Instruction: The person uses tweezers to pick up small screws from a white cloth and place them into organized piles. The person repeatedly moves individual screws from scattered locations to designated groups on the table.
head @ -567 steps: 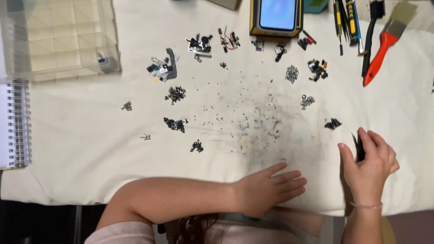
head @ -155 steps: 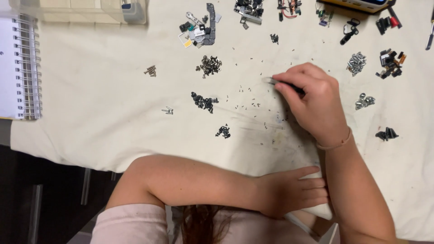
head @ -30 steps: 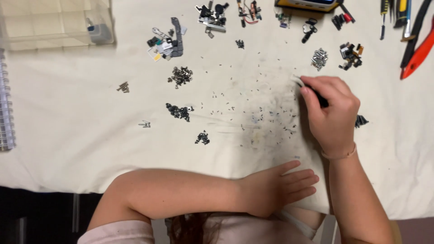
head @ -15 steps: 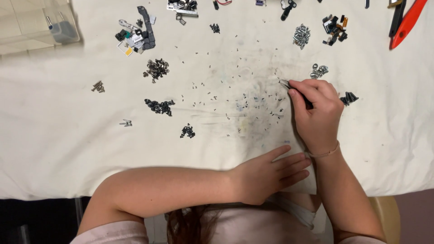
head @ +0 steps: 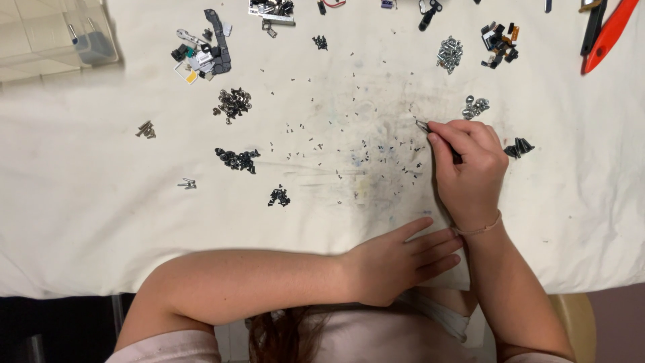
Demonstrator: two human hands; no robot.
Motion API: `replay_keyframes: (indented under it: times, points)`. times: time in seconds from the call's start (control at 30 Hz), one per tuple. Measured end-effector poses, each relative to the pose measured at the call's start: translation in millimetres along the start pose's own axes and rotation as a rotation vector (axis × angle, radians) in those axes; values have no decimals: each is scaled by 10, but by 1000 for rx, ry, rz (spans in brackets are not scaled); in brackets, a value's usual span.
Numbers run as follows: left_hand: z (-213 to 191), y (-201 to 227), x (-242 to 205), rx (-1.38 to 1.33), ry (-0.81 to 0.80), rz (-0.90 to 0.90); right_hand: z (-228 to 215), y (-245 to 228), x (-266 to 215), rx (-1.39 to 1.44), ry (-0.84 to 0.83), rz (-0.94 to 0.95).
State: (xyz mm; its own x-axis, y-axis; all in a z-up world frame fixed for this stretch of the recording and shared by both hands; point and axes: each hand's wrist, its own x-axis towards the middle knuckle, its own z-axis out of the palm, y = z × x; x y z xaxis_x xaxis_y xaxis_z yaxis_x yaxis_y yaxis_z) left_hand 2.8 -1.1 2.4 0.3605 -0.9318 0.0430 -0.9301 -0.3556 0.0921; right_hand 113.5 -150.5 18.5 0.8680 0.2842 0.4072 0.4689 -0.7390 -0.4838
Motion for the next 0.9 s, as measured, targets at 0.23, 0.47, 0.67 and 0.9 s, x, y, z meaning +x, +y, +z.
replay_keyframes:
  times: [0.23, 0.47, 0.67, 0.9]
  points:
    - [-27, 22, 3, 21, 12, -8, 16, 48, -40, -30, 11, -19]
    - [-77, 0, -19, 77, -33, -3, 42, 34, -32, -19, 16, -24]
    - [-81, -8, -21, 73, -27, -2, 21, 25, -44, -8, 32, -13]
    - [-80, -11, -9, 63, -40, -4, 43, 29, -22, -10, 40, -2]
